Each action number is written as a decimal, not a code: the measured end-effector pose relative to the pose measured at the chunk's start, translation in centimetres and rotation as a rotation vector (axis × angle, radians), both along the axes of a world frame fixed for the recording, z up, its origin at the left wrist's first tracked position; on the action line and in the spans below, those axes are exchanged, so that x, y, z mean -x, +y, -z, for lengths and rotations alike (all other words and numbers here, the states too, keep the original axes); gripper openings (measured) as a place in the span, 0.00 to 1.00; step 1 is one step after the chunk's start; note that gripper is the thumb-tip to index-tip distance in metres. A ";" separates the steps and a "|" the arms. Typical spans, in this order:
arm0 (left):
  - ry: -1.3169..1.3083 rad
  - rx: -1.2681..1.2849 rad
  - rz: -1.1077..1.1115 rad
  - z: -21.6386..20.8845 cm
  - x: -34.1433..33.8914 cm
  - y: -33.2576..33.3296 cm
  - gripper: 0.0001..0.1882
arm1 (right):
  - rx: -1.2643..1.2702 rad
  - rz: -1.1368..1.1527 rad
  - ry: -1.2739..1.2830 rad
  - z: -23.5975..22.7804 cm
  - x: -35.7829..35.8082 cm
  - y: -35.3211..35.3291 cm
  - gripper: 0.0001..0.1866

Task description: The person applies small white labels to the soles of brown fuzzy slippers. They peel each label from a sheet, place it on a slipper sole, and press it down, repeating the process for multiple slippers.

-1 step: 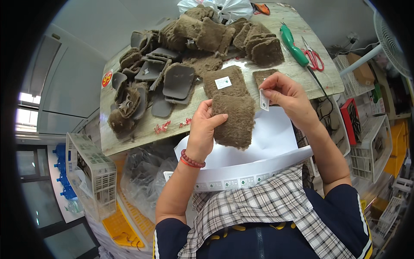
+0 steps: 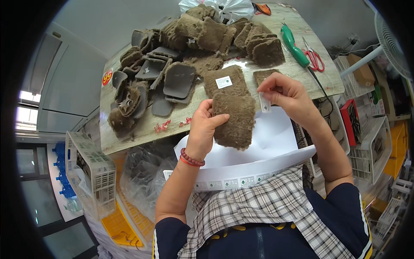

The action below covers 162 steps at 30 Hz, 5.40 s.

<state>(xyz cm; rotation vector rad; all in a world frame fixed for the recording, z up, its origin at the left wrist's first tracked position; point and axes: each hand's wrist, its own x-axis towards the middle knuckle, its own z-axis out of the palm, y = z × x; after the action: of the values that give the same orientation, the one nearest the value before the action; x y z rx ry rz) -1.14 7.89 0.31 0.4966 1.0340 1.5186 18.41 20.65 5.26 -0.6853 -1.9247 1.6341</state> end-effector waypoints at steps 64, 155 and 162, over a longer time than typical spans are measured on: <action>-0.156 -0.111 -0.101 0.8 -2.0 0.5 0.14 | -0.342 0.319 -0.170 2.3 2.0 -3.2 0.07; -0.312 0.009 -0.127 1.2 -2.5 0.9 0.14 | -0.149 0.269 -0.187 2.8 3.1 -3.4 0.07; -0.308 -0.006 -0.156 1.5 -2.6 0.8 0.15 | -0.189 0.294 -0.197 3.0 3.2 -3.4 0.15</action>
<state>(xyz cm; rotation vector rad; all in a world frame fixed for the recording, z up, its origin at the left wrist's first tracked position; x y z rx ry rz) 1.49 8.72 -1.19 0.1798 0.8415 1.6753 15.22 17.22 2.23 -1.0267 -1.9704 1.2273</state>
